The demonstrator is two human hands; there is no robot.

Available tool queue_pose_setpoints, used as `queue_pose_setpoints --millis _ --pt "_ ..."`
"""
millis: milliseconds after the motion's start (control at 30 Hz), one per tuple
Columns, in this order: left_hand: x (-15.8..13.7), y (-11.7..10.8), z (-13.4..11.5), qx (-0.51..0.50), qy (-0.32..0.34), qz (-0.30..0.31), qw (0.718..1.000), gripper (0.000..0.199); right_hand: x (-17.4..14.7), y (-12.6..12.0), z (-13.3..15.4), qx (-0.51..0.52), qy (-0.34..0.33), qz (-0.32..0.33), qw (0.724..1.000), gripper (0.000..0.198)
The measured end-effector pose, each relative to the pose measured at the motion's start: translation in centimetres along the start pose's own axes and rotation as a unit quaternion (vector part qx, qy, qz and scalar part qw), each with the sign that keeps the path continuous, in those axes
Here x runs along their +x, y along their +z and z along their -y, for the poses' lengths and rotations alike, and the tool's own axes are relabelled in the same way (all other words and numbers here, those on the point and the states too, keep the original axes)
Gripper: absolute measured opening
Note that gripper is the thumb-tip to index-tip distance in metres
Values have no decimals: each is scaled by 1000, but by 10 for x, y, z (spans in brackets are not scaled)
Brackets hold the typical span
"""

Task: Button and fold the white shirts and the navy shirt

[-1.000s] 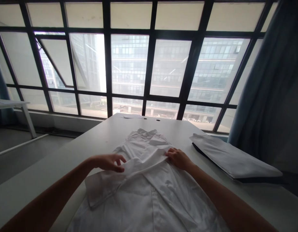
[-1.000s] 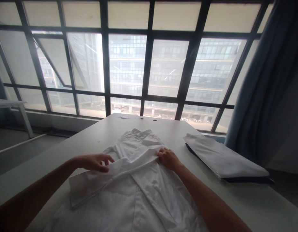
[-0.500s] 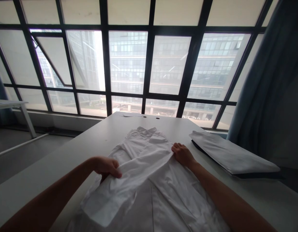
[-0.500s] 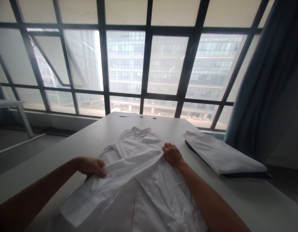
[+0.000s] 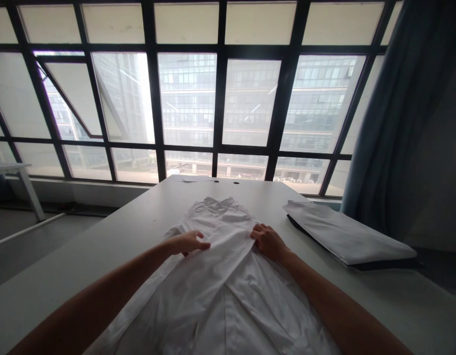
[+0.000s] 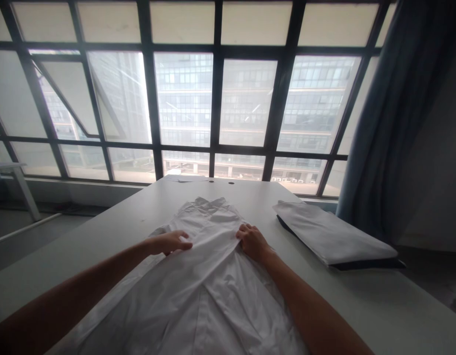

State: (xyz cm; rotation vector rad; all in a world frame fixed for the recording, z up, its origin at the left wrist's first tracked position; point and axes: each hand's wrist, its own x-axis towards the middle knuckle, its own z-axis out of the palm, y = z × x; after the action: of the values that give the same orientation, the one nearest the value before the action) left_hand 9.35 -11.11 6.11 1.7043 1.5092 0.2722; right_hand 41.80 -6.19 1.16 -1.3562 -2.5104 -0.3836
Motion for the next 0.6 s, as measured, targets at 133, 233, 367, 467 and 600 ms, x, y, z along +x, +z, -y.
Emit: queue_pose_setpoints --millis 133,233,367,467,600 --pt "22 6 -8 57 80 -97 990 65 -4 5 -4 37 45 13 998 32" --pt "29 6 -2 207 105 -107 967 46 -4 1 -4 36 79 50 995 34" --pt "44 20 -9 345 142 -162 914 34 5 -12 0 6 112 101 989 35" --pt "75 38 -36 370 202 -156 893 36 15 -14 0 -13 99 101 990 33" --pt "141 54 -75 368 264 -109 885 50 20 -3 -11 14 56 77 995 40"
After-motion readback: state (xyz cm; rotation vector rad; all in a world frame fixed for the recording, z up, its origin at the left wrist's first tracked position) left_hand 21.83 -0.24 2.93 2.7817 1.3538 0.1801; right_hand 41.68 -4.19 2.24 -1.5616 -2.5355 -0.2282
